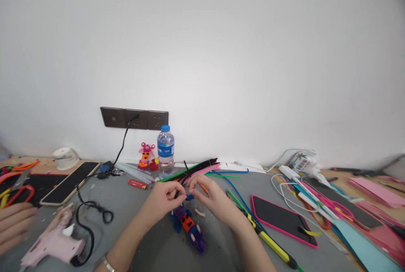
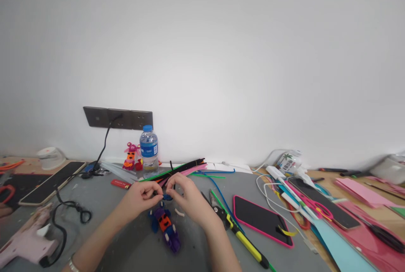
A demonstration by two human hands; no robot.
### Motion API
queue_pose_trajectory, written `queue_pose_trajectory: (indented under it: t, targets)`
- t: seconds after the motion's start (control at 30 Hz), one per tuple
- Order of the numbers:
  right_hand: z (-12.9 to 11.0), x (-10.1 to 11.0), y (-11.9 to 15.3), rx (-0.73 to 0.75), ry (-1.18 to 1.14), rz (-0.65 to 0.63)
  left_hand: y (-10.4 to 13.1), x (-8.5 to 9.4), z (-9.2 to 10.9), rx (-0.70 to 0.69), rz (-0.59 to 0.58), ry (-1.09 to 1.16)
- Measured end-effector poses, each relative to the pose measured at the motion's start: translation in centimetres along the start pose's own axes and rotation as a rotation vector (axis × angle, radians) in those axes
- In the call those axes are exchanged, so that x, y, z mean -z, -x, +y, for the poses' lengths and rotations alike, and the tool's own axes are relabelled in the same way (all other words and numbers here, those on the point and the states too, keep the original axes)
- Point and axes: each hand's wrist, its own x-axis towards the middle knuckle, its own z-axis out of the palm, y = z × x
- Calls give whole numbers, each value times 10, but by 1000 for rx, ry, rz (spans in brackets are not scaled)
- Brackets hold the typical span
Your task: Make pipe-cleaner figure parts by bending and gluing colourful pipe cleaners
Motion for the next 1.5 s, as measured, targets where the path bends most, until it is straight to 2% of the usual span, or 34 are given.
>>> queue_pose_trajectory:
  t: [0.17,0.43,0.87,1.2,1.5]
  targets:
    - [2,4,-2,36,-29,137,-1,0,-3,4,20,20]
    - [3,3,-2,-26,-52,26,-2,1,-3,-10,48,-5]
    - [0,2,0,-39,-20,-17,-1,1,0,-2,43,-11]
    - [-2,2,0,-3,-27,10,-1,1,0,-1,46,-21]
    - [-4,1,1,-9,26,-33,-1,1,4,1,31,-14]
